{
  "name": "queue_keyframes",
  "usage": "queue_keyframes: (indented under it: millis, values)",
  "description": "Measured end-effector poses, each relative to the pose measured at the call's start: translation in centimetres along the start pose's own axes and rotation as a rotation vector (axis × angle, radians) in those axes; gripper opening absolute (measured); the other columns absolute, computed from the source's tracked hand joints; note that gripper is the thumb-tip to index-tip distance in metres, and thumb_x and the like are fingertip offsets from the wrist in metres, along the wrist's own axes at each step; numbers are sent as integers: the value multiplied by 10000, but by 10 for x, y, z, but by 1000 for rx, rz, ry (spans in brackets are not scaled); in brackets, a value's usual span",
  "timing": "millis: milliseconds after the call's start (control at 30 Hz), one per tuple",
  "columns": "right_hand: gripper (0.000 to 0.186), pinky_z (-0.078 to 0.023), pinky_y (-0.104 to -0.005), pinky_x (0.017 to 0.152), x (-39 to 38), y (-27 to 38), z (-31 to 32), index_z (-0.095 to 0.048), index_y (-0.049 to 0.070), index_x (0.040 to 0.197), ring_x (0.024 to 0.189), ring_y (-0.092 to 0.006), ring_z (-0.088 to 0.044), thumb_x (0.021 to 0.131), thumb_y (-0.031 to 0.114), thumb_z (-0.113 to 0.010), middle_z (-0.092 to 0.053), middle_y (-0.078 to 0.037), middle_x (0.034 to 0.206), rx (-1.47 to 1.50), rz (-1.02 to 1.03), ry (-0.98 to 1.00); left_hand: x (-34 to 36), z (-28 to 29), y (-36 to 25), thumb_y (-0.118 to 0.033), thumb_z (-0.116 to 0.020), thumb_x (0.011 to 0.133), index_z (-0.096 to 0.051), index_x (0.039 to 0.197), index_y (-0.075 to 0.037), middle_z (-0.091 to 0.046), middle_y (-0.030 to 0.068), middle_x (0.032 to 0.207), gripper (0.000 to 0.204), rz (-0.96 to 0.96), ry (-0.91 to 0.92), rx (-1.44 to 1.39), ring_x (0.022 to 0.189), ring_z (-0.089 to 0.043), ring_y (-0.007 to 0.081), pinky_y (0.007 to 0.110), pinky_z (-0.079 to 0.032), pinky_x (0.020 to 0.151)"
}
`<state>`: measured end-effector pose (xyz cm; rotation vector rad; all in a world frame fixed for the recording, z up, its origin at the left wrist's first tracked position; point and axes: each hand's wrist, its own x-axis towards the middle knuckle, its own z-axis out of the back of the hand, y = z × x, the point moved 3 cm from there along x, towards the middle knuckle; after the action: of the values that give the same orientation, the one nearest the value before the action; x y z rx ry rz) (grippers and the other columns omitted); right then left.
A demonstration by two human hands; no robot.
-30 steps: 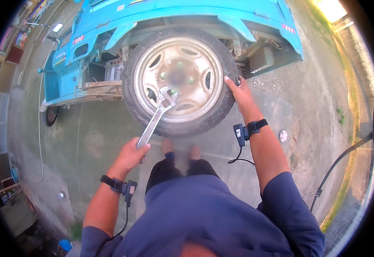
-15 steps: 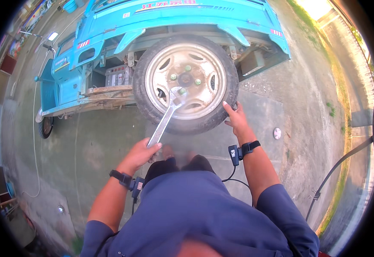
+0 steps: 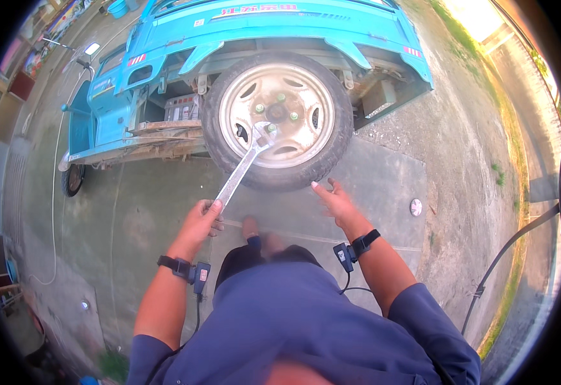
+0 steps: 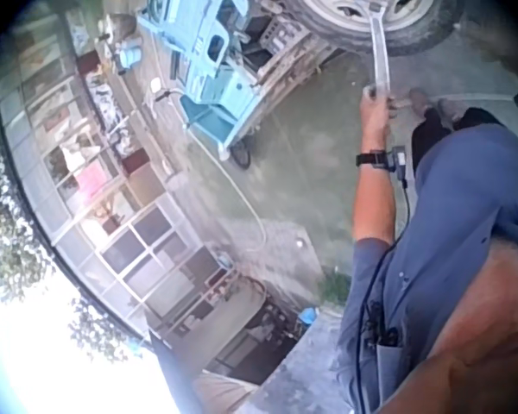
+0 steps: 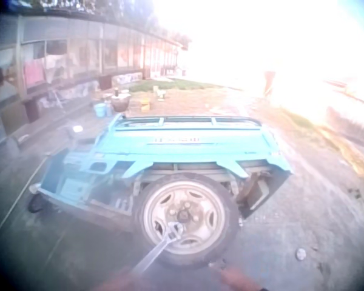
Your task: The person removes a wheel cover by hand and using a screwdriver, then uses an adjustable wrench to loosen the lug nuts on a wheel of a small blue truck.
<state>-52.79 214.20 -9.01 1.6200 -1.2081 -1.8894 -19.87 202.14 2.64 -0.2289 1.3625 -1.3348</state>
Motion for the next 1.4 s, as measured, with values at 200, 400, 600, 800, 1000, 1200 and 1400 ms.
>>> queue_keyframes:
  millis: [200,400,600,800,1000,1200,1400]
  values:
    - [908,-438,-472,986,-40,-6,-52,-289,-11,1470,1273,-348,-463,846,516,-685,-473,-233,1378,-177,-1,252,-44,28,49,-584,-424,972,-508,1208,-30,-604,81,902,608,120,-151,-183,725,-608,162,268,-451,596]
    - [721,-453,-419,965,-60,-2,-153,-464,2,1368,1204,-270,-523,876,491,-663,-541,-169,1322,-422,87,504,-104,96,140,-564,-421,980,-513,1199,-41,-611,74,845,575,226,-303,-329,678,-615,162,277,-459,582]
    - [658,-468,-397,944,-87,13,-291,-504,61,1355,1125,-247,-583,883,495,-654,-578,-135,1284,-489,93,768,-162,162,200,-519,-422,995,-516,1193,-35,-631,88,863,531,213,-419,-431,699,-640,177,288,-471,593]
    - [704,-461,-395,977,-114,20,-471,-466,69,1394,1171,-261,-564,879,514,-651,-556,-140,1323,-759,208,977,-243,257,302,-503,-414,999,-512,1208,-25,-642,112,899,531,278,-556,-548,738,-652,209,319,-483,648]
    - [719,-450,-427,998,-131,31,-609,-464,82,1399,1210,-275,-534,876,545,-634,-540,-115,1351,-766,168,1147,-306,332,329,-511,-397,999,-516,1206,-26,-650,141,953,541,336,-740,-656,774,-653,237,349,-490,652]
    - [711,-475,-439,957,-112,93,-737,-467,47,1378,1196,-287,-546,892,547,-607,-525,-139,1347,-896,135,1197,-309,428,356,-517,-411,992,-520,1202,-35,-647,143,950,537,305,-888,-825,762,-650,234,357,-493,640]
    - [675,-514,-429,888,-73,173,-887,-466,29,1368,1161,-295,-570,903,492,-621,-520,-151,1334,-770,39,1214,-350,532,413,-508,-423,988,-515,1203,-30,-644,146,934,532,445,-1114,-899,727,-646,232,364,-499,636]
